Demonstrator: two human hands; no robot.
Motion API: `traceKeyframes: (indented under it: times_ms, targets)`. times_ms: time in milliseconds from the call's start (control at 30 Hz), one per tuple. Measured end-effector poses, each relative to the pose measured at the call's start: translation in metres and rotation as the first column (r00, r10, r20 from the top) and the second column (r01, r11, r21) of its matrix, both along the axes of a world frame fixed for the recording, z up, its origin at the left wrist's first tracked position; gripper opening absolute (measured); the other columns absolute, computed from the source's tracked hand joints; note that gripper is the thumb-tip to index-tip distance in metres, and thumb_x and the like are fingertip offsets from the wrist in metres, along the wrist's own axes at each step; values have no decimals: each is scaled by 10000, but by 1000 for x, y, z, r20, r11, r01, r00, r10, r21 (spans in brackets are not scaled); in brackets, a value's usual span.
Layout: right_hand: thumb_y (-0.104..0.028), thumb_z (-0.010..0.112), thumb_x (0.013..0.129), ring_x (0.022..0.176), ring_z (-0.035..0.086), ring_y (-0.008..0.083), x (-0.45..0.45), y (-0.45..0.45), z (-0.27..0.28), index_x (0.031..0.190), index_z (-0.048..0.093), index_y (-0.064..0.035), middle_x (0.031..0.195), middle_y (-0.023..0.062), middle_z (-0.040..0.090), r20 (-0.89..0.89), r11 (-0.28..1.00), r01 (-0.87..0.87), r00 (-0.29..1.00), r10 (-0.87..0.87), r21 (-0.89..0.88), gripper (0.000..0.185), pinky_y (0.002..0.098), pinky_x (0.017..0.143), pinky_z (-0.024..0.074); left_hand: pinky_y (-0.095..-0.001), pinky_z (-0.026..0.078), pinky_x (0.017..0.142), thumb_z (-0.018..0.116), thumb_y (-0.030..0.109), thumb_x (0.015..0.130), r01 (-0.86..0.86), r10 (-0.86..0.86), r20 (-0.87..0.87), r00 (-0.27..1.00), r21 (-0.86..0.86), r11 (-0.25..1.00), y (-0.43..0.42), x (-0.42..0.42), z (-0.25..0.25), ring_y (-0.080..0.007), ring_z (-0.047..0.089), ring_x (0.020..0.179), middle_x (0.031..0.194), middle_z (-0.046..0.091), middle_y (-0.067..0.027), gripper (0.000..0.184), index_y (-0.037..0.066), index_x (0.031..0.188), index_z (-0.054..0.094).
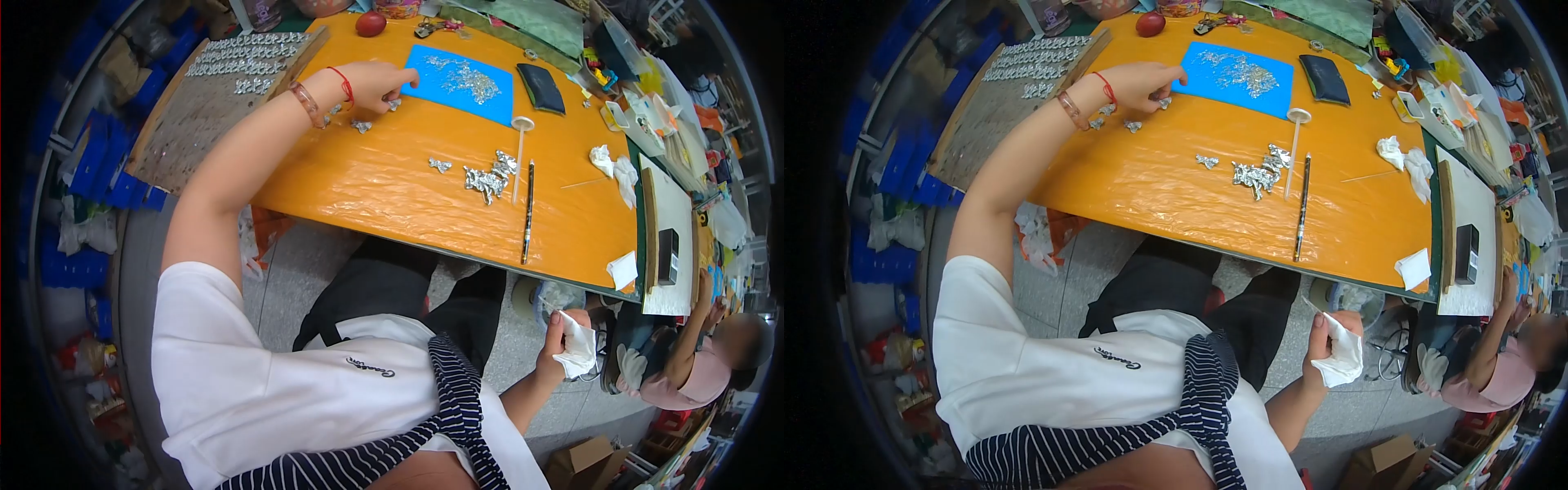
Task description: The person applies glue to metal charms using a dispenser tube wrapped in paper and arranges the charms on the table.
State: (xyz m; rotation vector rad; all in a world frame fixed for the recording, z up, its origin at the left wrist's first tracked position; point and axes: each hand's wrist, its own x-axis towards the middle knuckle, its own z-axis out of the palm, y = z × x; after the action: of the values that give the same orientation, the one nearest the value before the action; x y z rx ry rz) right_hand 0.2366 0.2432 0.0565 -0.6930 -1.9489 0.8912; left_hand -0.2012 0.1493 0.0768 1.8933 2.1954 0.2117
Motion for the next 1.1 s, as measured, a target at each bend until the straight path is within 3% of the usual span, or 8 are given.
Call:
traceKeyframes:
  times_ms: [267,333,433,600,700,800,933,1100]
  targets:
    - [-27,594,696,600,417,133,1,-1,5,706,489,-19,650,49,474,42,999,33,999,-34,23,106,234,560,333,-331,412,643,586,70,646,43,-34,-66,997,150,988,-2,-12,0,-235,507,761,774,536,-66,417,74,1029,422]
    - [-21,591,696,608,422,135,1,2,5,707,488,-19,649,50,474,32,999,13,999,-15,51,104,232,564,337,-311,394,742,581,67,654,35,-31,-25,999,159,987,-18,-13,16,-226,468,849,815,521,-55,424,57,1047,423]
    - [-11,585,697,614,429,139,0,4,0,709,490,-19,649,53,476,27,1000,13,1000,-13,-7,96,234,569,341,-315,402,701,599,84,634,48,-49,-2,999,178,983,-46,-15,20,-235,485,799,805,526,-58,453,73,1050,420]
    - [-8,584,696,618,432,141,-11,-1,0,708,490,-20,653,53,476,30,1000,-18,999,19,-20,95,235,574,342,-308,399,719,603,86,611,73,-64,-67,996,141,987,-62,13,7,-229,462,856,846,522,-57,494,67,1065,410]
    - [-9,585,695,617,431,140,-12,-2,1,706,490,-20,655,53,474,35,1000,-31,999,31,-5,97,235,575,342,-316,397,684,591,84,618,-19,19,-2,1000,68,997,-63,26,6,-212,473,830,842,523,-30,470,72,1057,423]
    - [-14,587,695,613,428,138,-8,-2,1,706,490,-21,658,53,473,26,999,-33,999,33,-9,98,233,573,340,-306,395,666,569,52,619,-124,126,65,990,-39,992,-59,23,6,-216,462,783,778,500,-61,448,40,1043,423]
    - [-21,589,700,609,423,133,-1,-2,-3,707,489,-24,660,52,474,22,999,-6,1000,7,-48,100,232,568,337,-306,396,653,557,45,631,-151,154,103,983,-36,988,-67,1,0,-214,464,764,767,492,-60,428,40,1038,424]
    - [-22,587,703,615,427,133,-2,-4,-4,708,488,-23,662,50,474,33,998,0,999,2,-60,99,230,573,339,-291,400,708,571,61,628,-62,81,-66,995,253,966,-83,-7,5,-216,473,811,787,494,-61,468,31,1066,409]
